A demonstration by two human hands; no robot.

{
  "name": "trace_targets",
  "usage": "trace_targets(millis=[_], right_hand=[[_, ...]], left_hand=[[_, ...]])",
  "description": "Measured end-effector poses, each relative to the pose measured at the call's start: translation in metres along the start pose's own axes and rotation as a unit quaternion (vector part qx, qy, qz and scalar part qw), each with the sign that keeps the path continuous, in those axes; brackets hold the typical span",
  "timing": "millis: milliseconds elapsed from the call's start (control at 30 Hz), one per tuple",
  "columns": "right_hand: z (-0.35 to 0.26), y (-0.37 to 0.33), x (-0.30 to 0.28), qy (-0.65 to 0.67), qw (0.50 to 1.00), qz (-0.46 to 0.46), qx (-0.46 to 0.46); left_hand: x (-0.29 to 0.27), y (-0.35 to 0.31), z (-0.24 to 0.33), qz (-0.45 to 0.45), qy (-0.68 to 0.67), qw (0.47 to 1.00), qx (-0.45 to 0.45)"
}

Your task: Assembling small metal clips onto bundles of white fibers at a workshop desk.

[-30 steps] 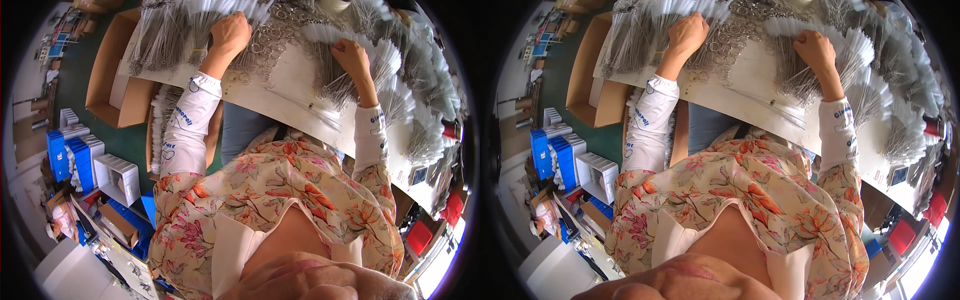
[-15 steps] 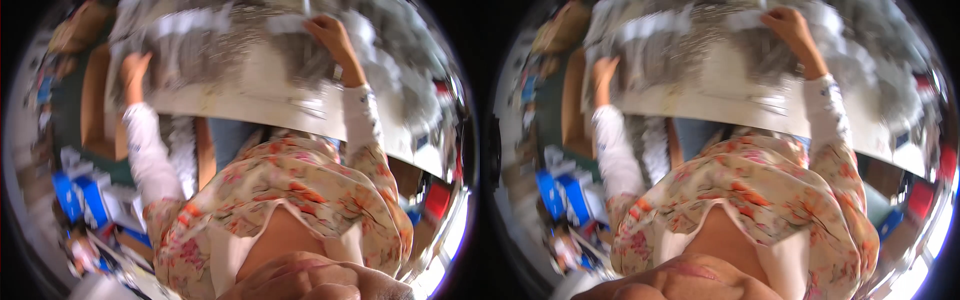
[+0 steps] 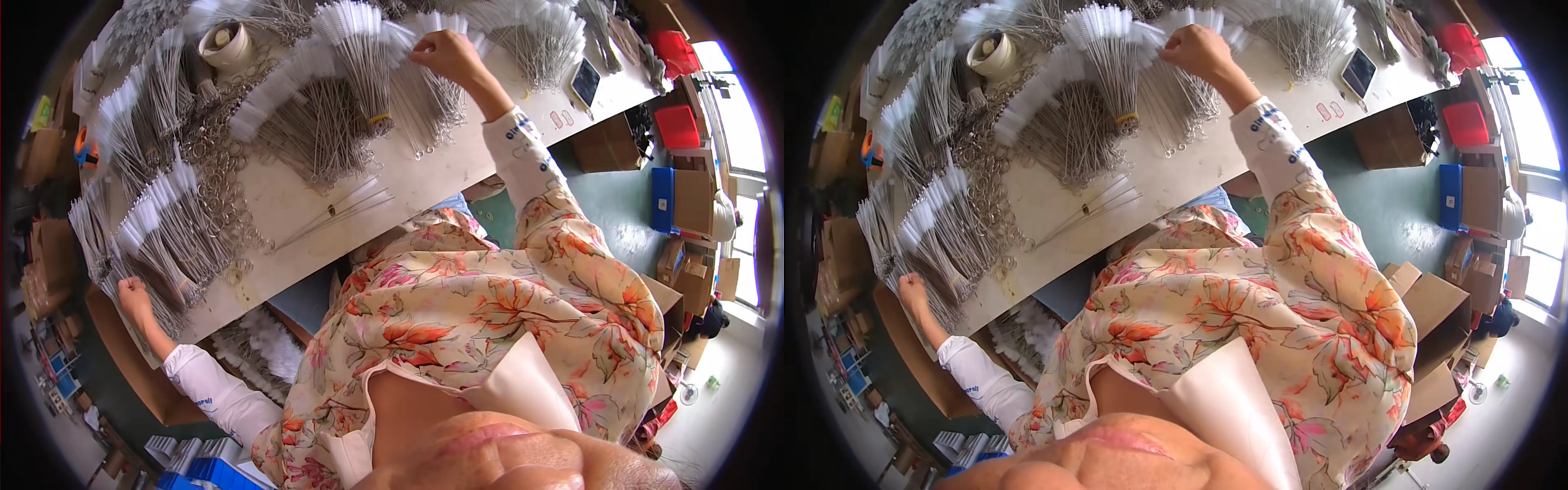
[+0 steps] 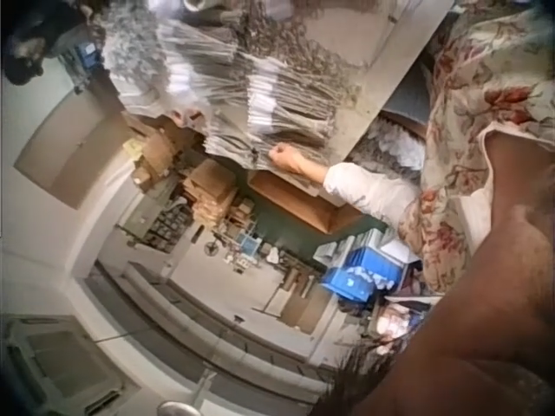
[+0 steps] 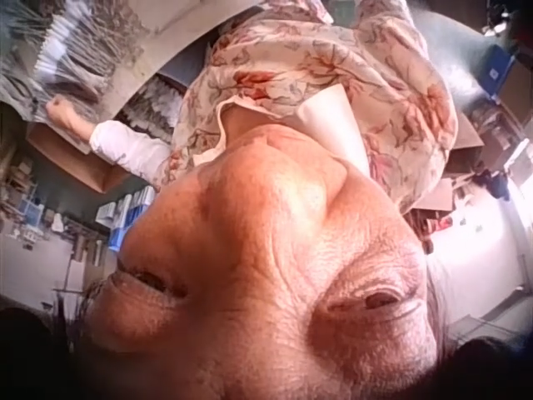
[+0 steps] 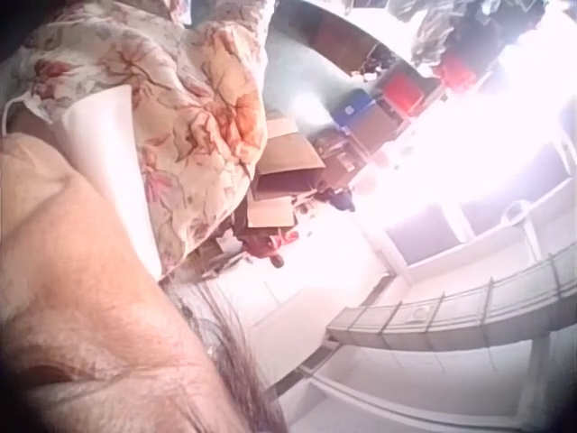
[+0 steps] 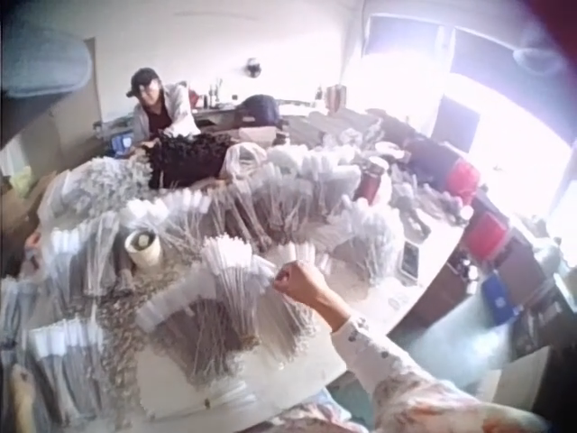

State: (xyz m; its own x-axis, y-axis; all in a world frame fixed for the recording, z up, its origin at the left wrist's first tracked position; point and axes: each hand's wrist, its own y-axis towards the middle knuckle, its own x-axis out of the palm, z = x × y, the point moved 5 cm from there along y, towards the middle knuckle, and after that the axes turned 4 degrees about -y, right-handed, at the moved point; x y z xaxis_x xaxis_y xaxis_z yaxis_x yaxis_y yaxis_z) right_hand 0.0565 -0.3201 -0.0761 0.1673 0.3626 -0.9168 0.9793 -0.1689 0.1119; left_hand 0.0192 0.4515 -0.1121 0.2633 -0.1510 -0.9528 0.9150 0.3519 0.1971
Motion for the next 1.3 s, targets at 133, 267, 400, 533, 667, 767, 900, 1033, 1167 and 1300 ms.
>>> trace_targets(millis=[133,267,400,533,667,767,900,1033,1167,1300], right_hand=[[0.017,0.010,0.011,0.037,0.999,-0.008,0.024],[0.014,0.010,-0.010,0.150,0.988,0.012,0.013],[0.074,0.024,-0.074,0.398,0.892,0.161,0.143],[0.161,0.045,-0.124,0.050,0.952,0.300,0.012],[0.173,0.031,-0.087,-0.172,0.958,0.125,0.194],[0.182,0.032,-0.084,-0.090,0.969,0.091,0.213],[0.152,0.020,-0.122,-0.065,0.961,0.228,0.144],[0.034,0.006,-0.136,0.160,0.967,0.196,0.028],[-0.107,-0.026,-0.080,0.618,0.767,-0.047,-0.164],[-0.205,-0.091,-0.040,0.592,0.746,-0.171,-0.253]], left_hand=[[0.005,0.004,0.006,-0.022,-0.352,0.922,-0.159],[-0.020,-0.013,0.031,0.062,-0.538,0.820,-0.184],[-0.040,-0.023,0.046,0.194,-0.614,0.745,-0.175],[-0.074,-0.032,0.094,0.179,-0.564,0.798,-0.116],[-0.072,-0.056,0.146,0.006,-0.597,0.797,-0.087],[-0.062,-0.075,0.182,-0.053,-0.651,0.751,-0.101],[-0.055,-0.105,0.253,-0.113,-0.740,0.662,-0.037],[-0.058,-0.136,0.322,-0.169,-0.688,0.706,0.021],[-0.057,-0.171,0.402,-0.194,-0.661,0.712,0.135],[-0.059,-0.186,0.444,-0.082,-0.631,0.709,0.304]])
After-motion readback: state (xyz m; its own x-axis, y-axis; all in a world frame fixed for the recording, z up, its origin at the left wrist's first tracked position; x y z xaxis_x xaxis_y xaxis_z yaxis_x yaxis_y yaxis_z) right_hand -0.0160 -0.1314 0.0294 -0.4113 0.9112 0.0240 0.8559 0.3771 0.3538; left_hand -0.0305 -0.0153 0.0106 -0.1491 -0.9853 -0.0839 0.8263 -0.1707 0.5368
